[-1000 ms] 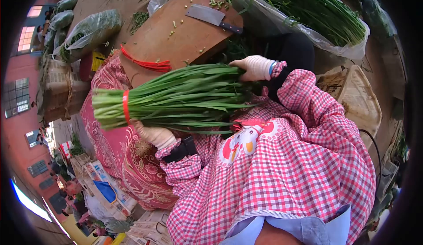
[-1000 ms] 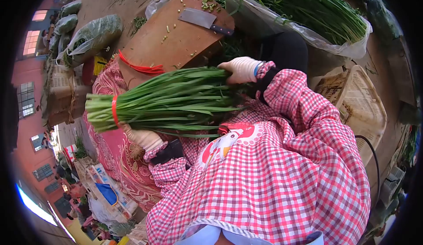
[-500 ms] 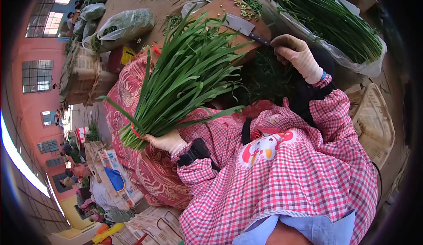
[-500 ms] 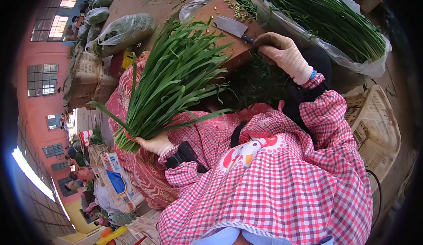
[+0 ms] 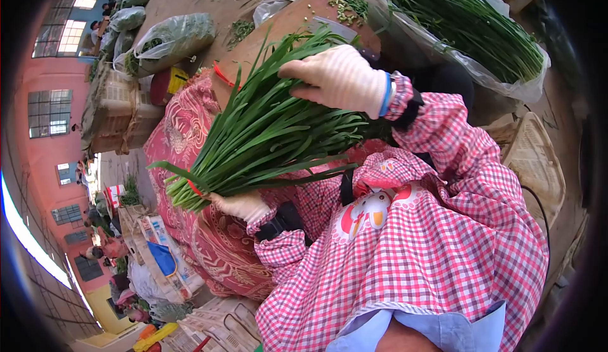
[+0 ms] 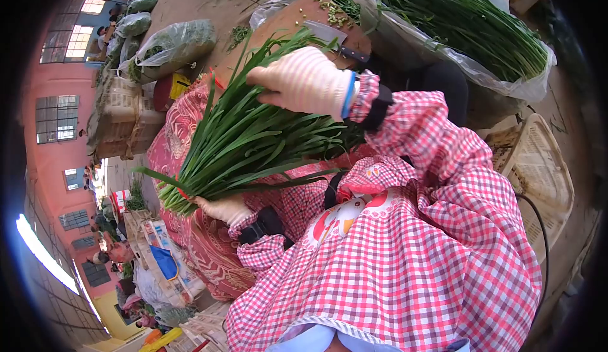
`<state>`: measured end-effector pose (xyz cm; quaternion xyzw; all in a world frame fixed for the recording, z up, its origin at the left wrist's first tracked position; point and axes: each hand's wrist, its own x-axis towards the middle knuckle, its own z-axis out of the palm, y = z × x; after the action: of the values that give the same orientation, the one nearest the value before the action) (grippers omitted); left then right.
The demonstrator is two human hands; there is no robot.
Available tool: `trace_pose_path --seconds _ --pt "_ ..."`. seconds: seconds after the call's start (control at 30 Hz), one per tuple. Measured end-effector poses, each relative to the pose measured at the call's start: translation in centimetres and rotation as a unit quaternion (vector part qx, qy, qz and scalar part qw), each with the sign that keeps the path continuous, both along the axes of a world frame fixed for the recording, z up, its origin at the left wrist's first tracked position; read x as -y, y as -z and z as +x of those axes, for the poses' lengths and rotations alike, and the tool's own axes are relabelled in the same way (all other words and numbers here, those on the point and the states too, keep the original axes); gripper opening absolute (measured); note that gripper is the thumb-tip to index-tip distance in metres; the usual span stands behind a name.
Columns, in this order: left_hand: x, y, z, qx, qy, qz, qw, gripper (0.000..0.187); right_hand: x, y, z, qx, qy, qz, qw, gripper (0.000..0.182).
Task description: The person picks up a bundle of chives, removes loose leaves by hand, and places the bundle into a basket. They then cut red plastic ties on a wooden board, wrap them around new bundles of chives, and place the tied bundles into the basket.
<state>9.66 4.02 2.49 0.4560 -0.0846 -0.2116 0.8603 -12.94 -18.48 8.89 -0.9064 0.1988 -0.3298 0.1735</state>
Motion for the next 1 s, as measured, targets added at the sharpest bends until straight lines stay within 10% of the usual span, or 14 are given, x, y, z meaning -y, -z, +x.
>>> trace_pose_path --seconds 0.13,0.23,0.33,0.47,0.53,0.67,0.87,1.0 --pt "0.2 0.0 -0.4 0.009 0.007 0.024 1.000 0.074 0.4 0.0 2.1 -0.151 -0.011 -0.064 0.986 0.024" --pt "0.7 -0.2 -0.9 -0.005 -0.020 0.046 0.999 0.071 0.5 0.8 2.1 0.028 -0.052 0.070 0.996 0.018" --pt "0.7 0.5 -0.2 -0.040 -0.006 0.015 0.999 0.067 -0.1 -2.5 0.0 0.280 -0.086 0.532 0.795 0.020" --pt "1.0 1.5 0.8 -0.097 0.010 -0.016 0.995 0.066 1.5 -2.0 -4.1 0.309 -0.489 0.459 0.674 0.037" --pt "0.8 2.3 1.7 -0.111 0.009 -0.022 0.994 0.067 0.6 -3.3 -5.4 0.199 -0.388 0.502 0.747 0.033" --pt "1.5 1.9 1.5 -0.130 0.034 -0.028 0.991 0.068 -0.6 -1.0 -3.1 0.043 -0.174 0.072 0.981 0.019" --pt "2.4 1.2 0.7 -0.085 0.038 -0.002 0.996 0.067 -1.7 2.2 0.1 -0.200 -0.095 -0.072 0.972 0.024" --pt "3.3 -0.2 -1.4 -0.081 0.001 0.087 0.993 0.072 -3.7 1.6 -0.8 0.115 -0.221 0.064 0.966 0.015"
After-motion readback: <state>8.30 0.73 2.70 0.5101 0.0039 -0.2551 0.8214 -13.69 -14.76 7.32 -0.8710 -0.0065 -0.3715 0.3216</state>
